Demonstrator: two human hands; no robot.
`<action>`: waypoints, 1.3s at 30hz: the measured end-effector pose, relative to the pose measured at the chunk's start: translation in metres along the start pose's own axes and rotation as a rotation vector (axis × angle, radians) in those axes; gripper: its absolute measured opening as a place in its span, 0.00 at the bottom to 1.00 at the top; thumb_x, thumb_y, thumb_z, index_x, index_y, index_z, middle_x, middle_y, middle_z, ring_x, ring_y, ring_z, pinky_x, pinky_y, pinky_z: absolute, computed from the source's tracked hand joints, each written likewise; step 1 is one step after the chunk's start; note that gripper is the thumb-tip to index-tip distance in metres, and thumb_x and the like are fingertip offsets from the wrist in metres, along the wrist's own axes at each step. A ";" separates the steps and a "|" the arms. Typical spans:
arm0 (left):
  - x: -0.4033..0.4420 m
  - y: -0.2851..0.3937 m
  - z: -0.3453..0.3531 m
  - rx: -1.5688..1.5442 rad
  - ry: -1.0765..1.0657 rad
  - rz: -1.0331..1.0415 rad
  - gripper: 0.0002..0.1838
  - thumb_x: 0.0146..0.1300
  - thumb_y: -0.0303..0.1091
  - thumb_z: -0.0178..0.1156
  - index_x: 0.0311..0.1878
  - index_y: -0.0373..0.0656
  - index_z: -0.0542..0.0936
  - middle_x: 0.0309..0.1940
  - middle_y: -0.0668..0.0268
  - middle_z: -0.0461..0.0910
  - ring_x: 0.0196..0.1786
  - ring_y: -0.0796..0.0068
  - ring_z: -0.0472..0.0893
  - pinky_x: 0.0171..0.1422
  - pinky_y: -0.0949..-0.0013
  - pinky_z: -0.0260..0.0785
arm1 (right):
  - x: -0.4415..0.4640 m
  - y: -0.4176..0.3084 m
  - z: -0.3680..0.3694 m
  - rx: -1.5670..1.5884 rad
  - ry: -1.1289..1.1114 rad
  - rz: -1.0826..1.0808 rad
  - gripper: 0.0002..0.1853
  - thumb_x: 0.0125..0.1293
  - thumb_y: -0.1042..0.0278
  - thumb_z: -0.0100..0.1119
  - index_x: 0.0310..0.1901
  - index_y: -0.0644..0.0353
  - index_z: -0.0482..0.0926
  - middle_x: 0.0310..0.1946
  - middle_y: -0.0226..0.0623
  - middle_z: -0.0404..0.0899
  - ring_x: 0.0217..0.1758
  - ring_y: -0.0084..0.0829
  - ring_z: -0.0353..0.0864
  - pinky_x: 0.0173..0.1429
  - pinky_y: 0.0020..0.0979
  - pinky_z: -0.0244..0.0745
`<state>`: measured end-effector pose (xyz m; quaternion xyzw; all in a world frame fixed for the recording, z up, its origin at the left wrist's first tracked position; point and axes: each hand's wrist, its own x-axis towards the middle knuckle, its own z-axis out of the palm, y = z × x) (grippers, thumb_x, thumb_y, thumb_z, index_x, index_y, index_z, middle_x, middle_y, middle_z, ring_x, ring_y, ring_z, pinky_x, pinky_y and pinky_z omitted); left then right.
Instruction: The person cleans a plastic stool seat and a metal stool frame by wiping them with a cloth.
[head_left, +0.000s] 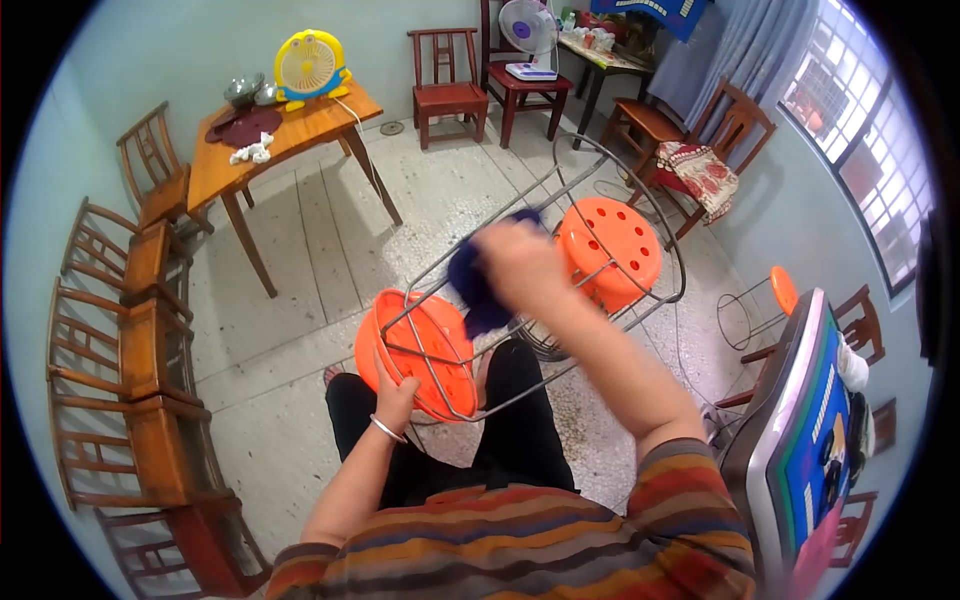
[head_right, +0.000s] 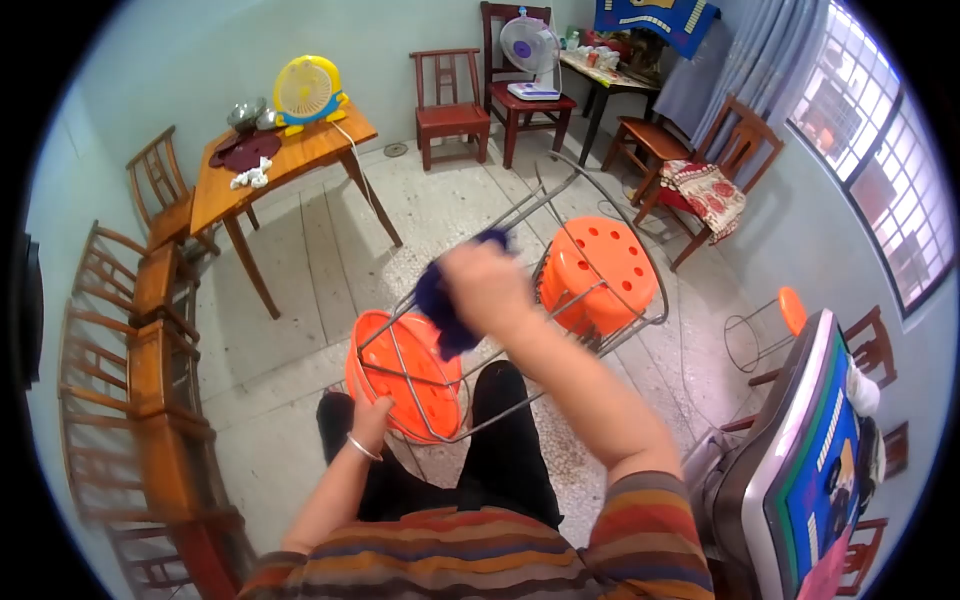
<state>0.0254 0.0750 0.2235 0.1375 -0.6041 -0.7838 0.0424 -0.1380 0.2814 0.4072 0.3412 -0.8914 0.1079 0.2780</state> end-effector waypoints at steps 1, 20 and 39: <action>0.002 -0.001 -0.002 -0.010 -0.019 -0.032 0.54 0.53 0.18 0.53 0.80 0.45 0.36 0.63 0.59 0.69 0.56 0.67 0.76 0.58 0.67 0.73 | 0.004 0.032 -0.011 -0.031 0.106 0.044 0.09 0.59 0.63 0.66 0.40 0.53 0.80 0.37 0.37 0.79 0.41 0.42 0.80 0.40 0.42 0.78; 0.017 0.011 0.004 0.080 0.044 0.100 0.50 0.56 0.19 0.52 0.80 0.44 0.40 0.53 0.60 0.73 0.42 0.73 0.77 0.41 0.74 0.74 | -0.059 -0.091 0.046 0.938 -0.094 0.275 0.16 0.64 0.71 0.61 0.53 0.58 0.79 0.53 0.43 0.81 0.54 0.44 0.80 0.59 0.38 0.76; 0.022 0.014 -0.005 0.031 0.003 -0.036 0.50 0.58 0.22 0.54 0.81 0.45 0.39 0.39 0.68 0.76 0.30 0.80 0.72 0.33 0.75 0.67 | -0.017 0.121 -0.117 -0.125 0.189 0.460 0.18 0.64 0.57 0.63 0.54 0.53 0.80 0.49 0.37 0.82 0.52 0.44 0.79 0.54 0.42 0.75</action>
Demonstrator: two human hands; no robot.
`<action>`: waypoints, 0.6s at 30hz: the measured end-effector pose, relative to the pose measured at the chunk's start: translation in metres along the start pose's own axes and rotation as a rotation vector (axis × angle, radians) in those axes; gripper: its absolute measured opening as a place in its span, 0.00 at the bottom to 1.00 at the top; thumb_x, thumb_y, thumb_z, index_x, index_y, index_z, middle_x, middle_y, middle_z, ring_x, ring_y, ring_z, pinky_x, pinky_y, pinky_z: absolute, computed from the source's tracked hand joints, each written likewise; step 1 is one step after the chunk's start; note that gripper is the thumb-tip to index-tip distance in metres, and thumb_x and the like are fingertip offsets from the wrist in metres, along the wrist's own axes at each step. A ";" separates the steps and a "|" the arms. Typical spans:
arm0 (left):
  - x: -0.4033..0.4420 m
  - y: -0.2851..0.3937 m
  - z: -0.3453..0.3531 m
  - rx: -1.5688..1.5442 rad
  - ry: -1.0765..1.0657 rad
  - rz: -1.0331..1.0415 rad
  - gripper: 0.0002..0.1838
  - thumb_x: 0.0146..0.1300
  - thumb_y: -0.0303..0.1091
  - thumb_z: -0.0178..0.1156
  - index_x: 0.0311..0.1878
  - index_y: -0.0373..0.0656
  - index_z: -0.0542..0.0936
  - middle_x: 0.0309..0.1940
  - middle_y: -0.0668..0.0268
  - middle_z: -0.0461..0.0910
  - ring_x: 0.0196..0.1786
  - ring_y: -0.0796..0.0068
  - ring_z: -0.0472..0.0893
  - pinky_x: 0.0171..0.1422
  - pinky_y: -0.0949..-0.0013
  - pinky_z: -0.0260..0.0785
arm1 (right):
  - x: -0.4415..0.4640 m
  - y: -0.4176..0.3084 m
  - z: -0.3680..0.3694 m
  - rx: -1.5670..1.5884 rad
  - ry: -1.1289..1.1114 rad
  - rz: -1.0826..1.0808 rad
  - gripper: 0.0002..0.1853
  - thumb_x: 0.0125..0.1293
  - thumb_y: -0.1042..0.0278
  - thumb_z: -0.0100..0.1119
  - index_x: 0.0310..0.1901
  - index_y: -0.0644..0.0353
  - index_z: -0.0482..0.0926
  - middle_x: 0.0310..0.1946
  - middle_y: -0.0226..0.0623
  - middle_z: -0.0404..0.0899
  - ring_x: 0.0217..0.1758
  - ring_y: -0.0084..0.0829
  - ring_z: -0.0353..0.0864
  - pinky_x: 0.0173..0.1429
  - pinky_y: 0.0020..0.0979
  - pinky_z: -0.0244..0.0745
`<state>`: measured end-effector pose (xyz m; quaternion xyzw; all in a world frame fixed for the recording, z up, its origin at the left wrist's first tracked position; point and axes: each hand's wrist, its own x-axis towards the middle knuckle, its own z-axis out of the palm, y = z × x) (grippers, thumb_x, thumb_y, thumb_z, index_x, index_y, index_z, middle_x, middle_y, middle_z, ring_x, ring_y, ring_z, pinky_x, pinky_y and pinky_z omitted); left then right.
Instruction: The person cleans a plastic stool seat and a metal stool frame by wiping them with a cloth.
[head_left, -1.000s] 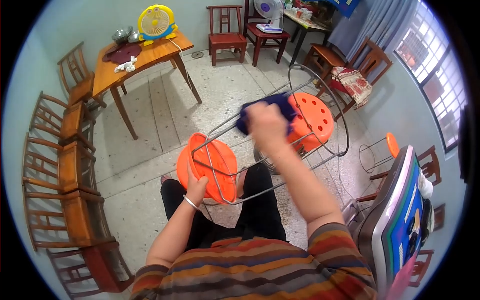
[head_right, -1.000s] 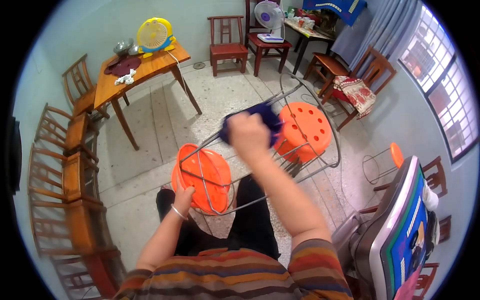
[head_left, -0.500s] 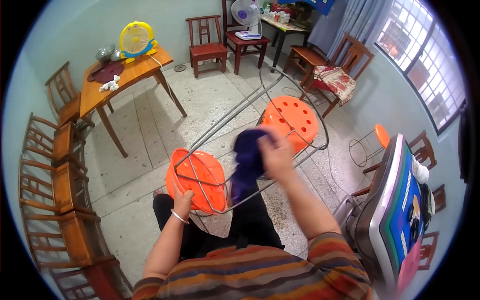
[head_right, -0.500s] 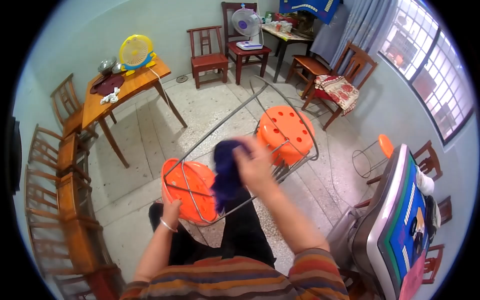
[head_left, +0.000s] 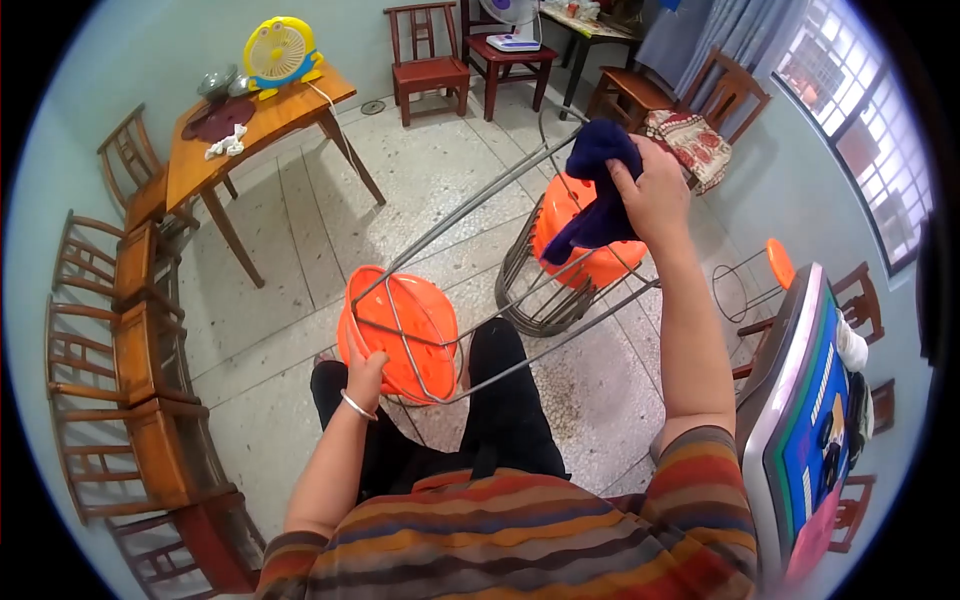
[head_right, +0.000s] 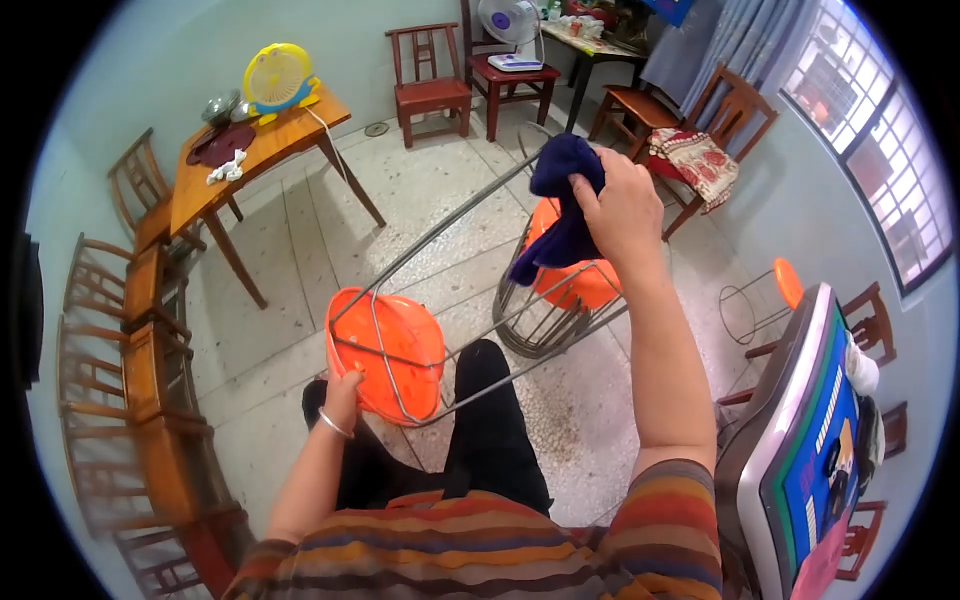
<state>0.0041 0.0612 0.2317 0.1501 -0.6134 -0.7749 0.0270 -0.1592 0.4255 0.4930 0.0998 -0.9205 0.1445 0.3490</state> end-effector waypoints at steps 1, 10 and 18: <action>0.001 0.004 0.003 -0.039 -0.008 0.005 0.50 0.58 0.22 0.55 0.81 0.45 0.39 0.39 0.68 0.76 0.31 0.80 0.72 0.34 0.75 0.67 | -0.001 -0.003 -0.001 0.005 0.007 -0.020 0.18 0.62 0.62 0.65 0.54 0.52 0.80 0.51 0.34 0.82 0.52 0.43 0.77 0.55 0.40 0.74; -0.033 -0.003 0.018 0.094 -0.033 -0.044 0.50 0.54 0.16 0.53 0.80 0.45 0.41 0.59 0.57 0.73 0.53 0.68 0.79 0.56 0.68 0.74 | -0.095 0.033 -0.041 -0.082 0.238 -0.168 0.24 0.55 0.71 0.66 0.57 0.61 0.79 0.53 0.46 0.80 0.54 0.49 0.76 0.62 0.42 0.69; -0.032 0.003 0.012 0.082 -0.069 0.106 0.49 0.52 0.14 0.53 0.79 0.41 0.45 0.65 0.57 0.70 0.62 0.66 0.75 0.66 0.65 0.69 | -0.104 0.056 -0.058 0.446 0.120 0.306 0.17 0.60 0.71 0.65 0.50 0.64 0.79 0.40 0.36 0.82 0.44 0.28 0.80 0.53 0.29 0.73</action>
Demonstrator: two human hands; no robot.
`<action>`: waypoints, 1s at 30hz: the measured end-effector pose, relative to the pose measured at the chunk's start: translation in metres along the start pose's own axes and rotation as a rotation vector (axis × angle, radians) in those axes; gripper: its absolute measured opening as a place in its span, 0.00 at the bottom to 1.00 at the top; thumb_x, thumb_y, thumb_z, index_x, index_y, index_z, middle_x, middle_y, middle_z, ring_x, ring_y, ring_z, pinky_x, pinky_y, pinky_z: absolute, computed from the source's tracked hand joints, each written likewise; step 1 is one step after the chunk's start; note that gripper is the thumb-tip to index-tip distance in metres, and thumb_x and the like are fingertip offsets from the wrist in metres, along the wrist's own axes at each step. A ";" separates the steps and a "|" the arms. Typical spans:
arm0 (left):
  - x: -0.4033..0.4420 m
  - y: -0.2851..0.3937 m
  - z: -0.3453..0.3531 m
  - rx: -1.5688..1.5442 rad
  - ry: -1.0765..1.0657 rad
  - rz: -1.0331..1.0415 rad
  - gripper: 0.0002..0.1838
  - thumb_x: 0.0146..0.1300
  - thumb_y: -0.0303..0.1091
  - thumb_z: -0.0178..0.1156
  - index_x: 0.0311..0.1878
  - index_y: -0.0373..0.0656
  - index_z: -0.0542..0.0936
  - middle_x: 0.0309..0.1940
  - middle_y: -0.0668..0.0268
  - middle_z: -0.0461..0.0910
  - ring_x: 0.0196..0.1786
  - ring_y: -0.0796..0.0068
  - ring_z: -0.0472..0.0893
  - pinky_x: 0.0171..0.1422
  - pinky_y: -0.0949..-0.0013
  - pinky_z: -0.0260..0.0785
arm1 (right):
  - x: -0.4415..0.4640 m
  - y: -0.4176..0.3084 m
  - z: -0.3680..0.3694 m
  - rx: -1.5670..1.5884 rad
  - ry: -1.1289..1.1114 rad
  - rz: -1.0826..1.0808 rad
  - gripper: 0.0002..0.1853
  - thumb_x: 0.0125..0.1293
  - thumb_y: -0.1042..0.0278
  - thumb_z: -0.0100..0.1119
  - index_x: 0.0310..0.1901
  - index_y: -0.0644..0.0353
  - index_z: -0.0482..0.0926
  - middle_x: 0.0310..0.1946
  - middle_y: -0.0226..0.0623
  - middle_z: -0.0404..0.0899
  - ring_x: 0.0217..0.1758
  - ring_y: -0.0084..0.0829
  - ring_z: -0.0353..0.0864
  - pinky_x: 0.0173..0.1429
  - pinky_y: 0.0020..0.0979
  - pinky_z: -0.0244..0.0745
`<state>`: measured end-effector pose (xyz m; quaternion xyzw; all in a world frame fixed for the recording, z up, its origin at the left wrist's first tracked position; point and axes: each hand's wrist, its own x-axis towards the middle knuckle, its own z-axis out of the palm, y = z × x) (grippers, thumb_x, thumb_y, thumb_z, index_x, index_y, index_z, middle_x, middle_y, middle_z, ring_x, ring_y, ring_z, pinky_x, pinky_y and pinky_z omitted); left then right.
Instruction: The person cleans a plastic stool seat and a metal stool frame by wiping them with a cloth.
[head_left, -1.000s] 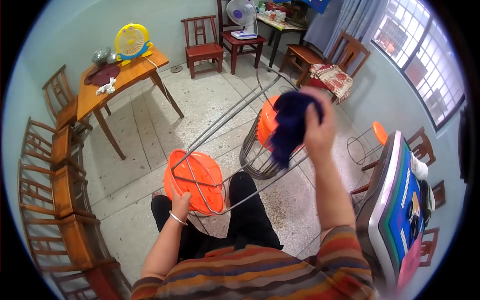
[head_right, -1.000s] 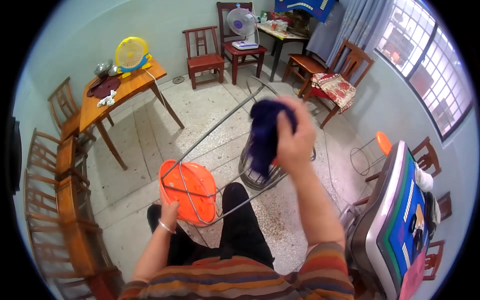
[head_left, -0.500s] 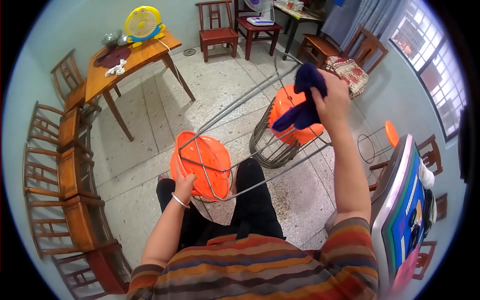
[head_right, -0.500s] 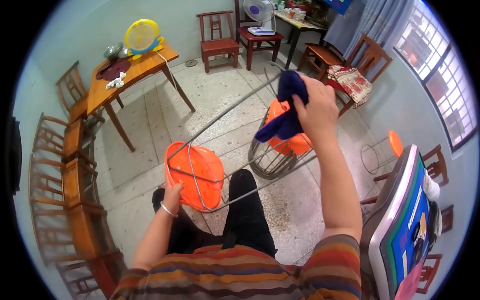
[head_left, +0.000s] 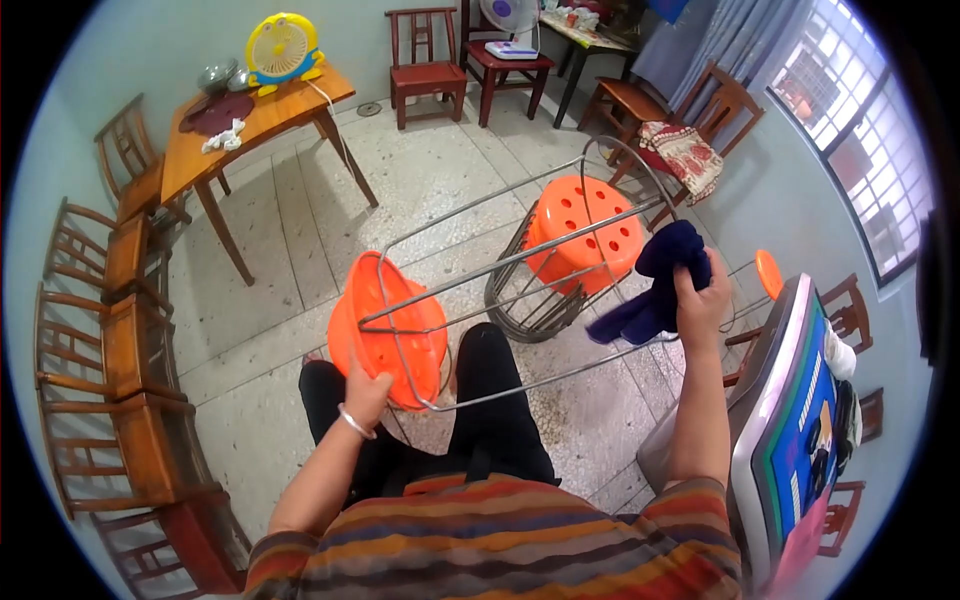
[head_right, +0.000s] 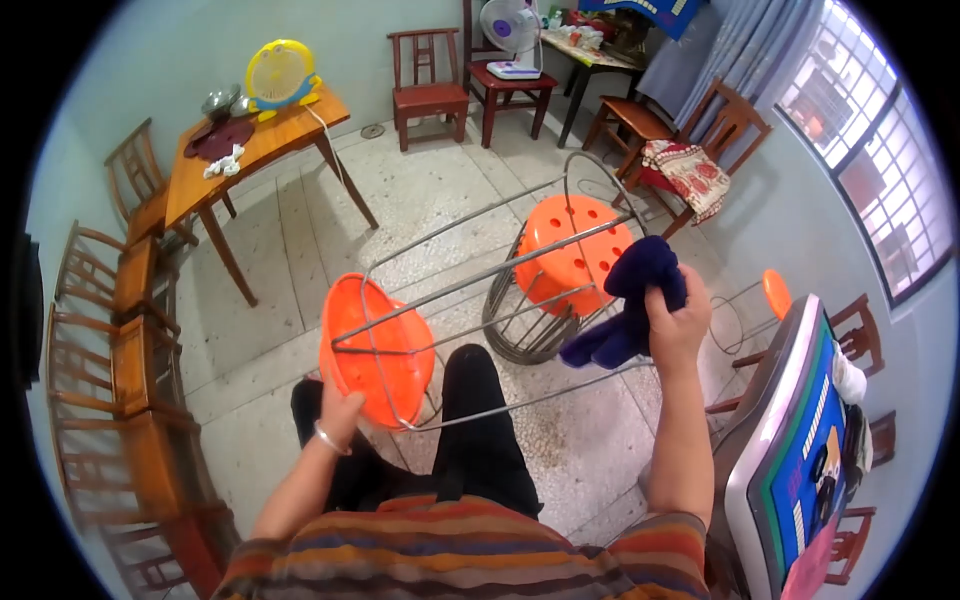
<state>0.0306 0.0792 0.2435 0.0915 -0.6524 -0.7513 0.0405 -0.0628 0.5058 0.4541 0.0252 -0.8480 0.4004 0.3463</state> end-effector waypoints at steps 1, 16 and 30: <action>0.004 0.021 -0.002 -0.006 -0.012 0.095 0.49 0.51 0.14 0.51 0.79 0.41 0.46 0.66 0.56 0.69 0.64 0.65 0.73 0.68 0.65 0.68 | -0.002 -0.003 -0.004 0.050 0.036 0.034 0.16 0.60 0.72 0.65 0.50 0.64 0.79 0.40 0.35 0.82 0.43 0.27 0.80 0.53 0.28 0.73; 0.108 0.265 0.179 0.835 -0.056 1.272 0.51 0.47 0.14 0.56 0.79 0.54 0.57 0.77 0.61 0.60 0.77 0.50 0.60 0.77 0.50 0.54 | -0.022 0.181 0.055 0.251 0.240 0.570 0.15 0.71 0.71 0.55 0.56 0.69 0.75 0.48 0.38 0.81 0.49 0.30 0.78 0.57 0.31 0.73; 0.072 0.290 0.301 1.132 -0.368 1.551 0.40 0.58 0.24 0.60 0.74 0.65 0.64 0.75 0.71 0.63 0.72 0.49 0.66 0.74 0.40 0.57 | -0.055 -0.016 -0.065 1.117 -0.085 0.295 0.39 0.56 0.65 0.67 0.69 0.67 0.63 0.55 0.46 0.77 0.55 0.38 0.80 0.61 0.41 0.77</action>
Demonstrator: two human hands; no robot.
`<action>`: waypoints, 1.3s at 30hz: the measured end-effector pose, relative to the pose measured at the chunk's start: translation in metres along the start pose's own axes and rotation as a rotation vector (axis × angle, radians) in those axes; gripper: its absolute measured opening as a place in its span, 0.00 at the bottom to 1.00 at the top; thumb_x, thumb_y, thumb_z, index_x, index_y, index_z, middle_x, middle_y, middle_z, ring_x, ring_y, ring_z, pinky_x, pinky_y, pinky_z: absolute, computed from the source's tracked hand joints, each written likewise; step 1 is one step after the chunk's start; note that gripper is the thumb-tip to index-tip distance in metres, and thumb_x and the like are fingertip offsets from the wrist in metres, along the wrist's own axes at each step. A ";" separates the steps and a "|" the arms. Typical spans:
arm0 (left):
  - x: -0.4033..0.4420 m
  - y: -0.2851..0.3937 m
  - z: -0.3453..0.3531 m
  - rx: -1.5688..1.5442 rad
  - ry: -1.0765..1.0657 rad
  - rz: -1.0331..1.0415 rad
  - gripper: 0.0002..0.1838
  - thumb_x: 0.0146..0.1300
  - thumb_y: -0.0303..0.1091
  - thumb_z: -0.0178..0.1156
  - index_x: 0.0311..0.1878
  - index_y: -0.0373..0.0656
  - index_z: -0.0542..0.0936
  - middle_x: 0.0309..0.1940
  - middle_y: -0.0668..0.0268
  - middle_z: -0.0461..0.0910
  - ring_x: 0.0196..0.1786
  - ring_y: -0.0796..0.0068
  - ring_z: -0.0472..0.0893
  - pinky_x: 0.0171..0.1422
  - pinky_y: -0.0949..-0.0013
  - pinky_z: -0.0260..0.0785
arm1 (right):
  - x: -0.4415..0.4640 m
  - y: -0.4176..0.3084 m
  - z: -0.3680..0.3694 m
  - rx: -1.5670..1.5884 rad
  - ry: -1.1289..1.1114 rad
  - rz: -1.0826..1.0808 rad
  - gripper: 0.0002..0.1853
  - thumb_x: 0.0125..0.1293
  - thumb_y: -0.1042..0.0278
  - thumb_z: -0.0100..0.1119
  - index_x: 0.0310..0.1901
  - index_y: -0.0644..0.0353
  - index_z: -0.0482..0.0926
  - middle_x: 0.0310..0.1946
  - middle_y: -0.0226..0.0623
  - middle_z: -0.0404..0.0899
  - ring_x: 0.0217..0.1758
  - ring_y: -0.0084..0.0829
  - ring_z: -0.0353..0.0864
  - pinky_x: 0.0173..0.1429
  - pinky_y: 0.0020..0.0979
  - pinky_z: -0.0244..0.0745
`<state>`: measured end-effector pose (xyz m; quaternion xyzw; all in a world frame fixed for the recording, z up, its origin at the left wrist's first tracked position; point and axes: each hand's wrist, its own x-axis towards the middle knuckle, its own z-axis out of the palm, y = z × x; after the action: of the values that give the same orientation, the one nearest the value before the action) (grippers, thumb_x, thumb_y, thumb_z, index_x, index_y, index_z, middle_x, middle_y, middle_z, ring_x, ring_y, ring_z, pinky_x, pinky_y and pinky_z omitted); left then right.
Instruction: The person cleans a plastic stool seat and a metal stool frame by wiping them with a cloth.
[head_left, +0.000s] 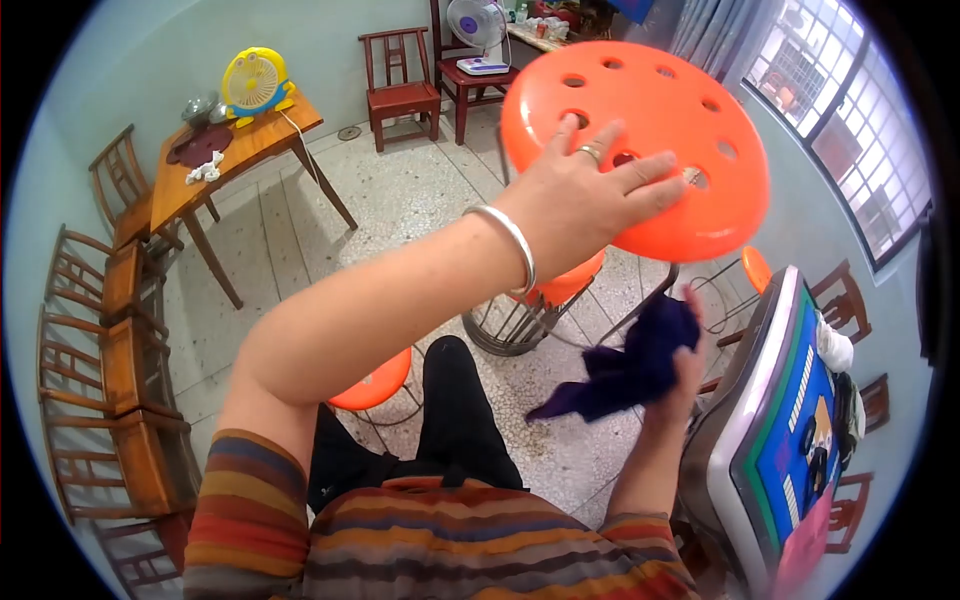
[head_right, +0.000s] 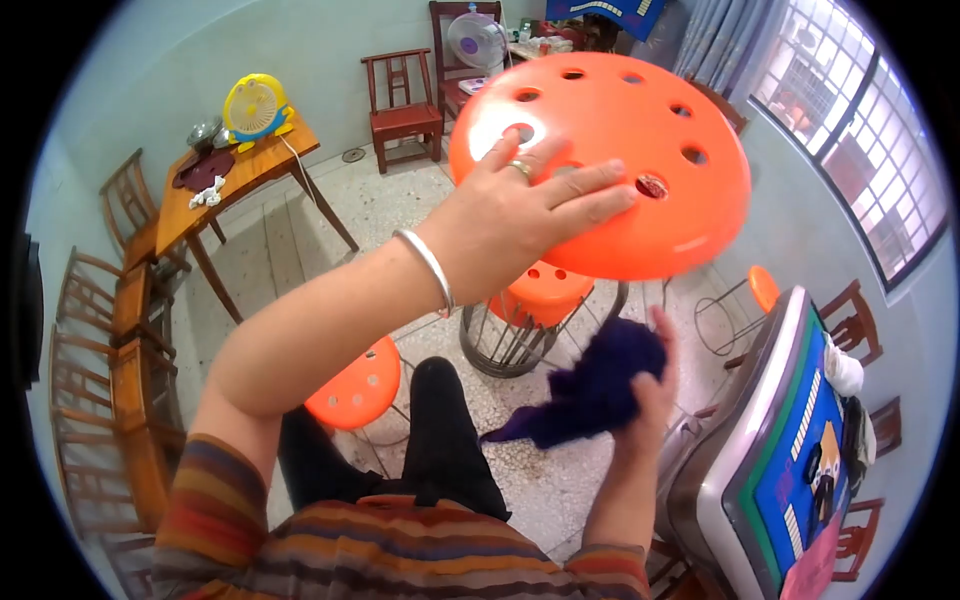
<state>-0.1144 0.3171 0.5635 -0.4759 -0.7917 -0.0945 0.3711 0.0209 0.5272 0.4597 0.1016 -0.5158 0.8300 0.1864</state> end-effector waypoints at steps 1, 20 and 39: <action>0.002 -0.003 0.003 -0.026 0.032 0.077 0.38 0.60 0.27 0.60 0.74 0.66 0.65 0.73 0.71 0.66 0.70 0.50 0.69 0.74 0.42 0.57 | 0.011 -0.012 -0.005 -0.074 0.131 0.018 0.38 0.58 0.63 0.67 0.68 0.66 0.64 0.53 0.45 0.78 0.52 0.37 0.80 0.58 0.40 0.78; -0.002 -0.056 0.038 0.171 0.104 0.148 0.32 0.58 0.32 0.62 0.67 0.66 0.71 0.68 0.74 0.72 0.67 0.69 0.74 0.73 0.56 0.65 | 0.019 -0.011 0.002 0.072 0.302 0.227 0.30 0.75 0.48 0.47 0.58 0.74 0.72 0.52 0.56 0.80 0.57 0.51 0.80 0.64 0.48 0.76; -0.496 0.102 0.061 -0.665 -0.427 -1.284 0.21 0.63 0.28 0.60 0.61 0.47 0.78 0.46 0.51 0.84 0.48 0.54 0.85 0.52 0.59 0.77 | 0.129 0.243 -0.086 -0.171 0.006 0.924 0.20 0.75 0.52 0.50 0.50 0.64 0.80 0.43 0.39 0.84 0.46 0.34 0.83 0.56 0.37 0.79</action>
<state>0.0742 0.0631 0.1630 -0.0158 -0.8980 -0.4320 -0.0817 -0.1950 0.5335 0.2686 -0.1568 -0.5729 0.7808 -0.1937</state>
